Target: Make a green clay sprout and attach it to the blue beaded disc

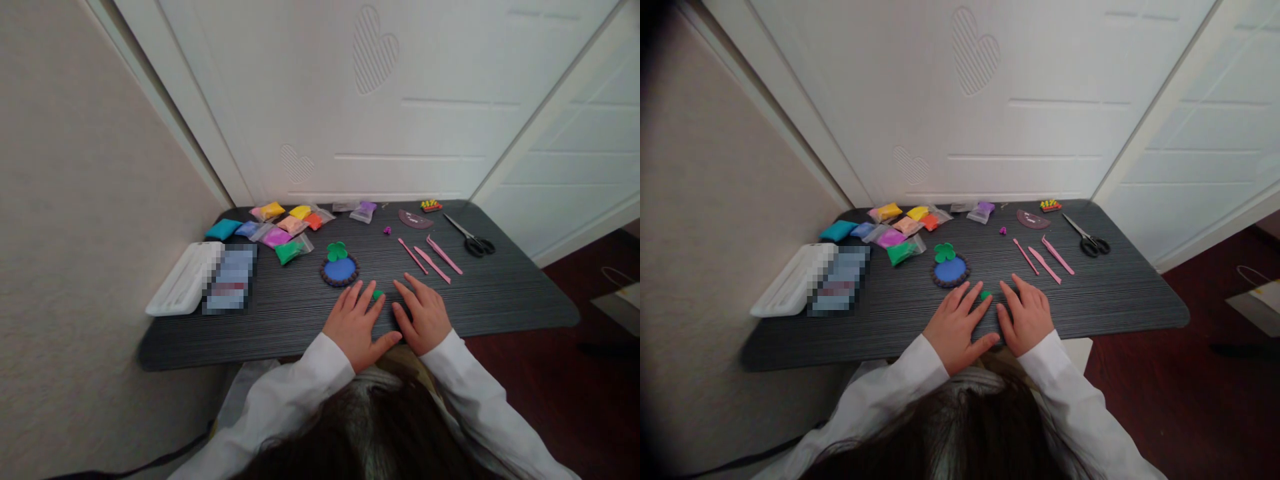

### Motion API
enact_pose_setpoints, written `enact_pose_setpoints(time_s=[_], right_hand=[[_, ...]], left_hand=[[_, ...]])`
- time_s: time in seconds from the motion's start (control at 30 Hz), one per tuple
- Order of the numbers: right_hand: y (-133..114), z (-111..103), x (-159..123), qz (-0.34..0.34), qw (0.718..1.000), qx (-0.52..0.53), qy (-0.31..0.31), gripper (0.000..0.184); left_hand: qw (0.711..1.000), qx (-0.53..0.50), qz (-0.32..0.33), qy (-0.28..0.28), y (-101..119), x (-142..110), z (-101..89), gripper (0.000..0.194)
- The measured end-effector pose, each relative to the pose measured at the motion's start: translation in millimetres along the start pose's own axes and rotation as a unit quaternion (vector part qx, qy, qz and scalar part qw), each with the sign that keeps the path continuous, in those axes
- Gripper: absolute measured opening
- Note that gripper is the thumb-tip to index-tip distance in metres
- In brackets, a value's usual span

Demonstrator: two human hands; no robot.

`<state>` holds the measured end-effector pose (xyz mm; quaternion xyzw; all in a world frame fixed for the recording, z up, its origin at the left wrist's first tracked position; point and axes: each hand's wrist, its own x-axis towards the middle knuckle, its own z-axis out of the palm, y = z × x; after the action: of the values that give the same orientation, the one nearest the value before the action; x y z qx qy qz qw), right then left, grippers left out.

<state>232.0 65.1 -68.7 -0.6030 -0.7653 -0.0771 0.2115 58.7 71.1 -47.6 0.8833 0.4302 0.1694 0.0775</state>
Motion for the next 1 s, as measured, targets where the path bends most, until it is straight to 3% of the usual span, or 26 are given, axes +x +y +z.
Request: enact_pose_setpoints(time_s=[1.0], right_hand=[[-2.7,-2.0,0.9,0.011,1.0,0.001,-0.005,0.039]], left_hand=[[0.999,0.032,-0.002,0.004,-3.1,-2.7,4.6,0.07]])
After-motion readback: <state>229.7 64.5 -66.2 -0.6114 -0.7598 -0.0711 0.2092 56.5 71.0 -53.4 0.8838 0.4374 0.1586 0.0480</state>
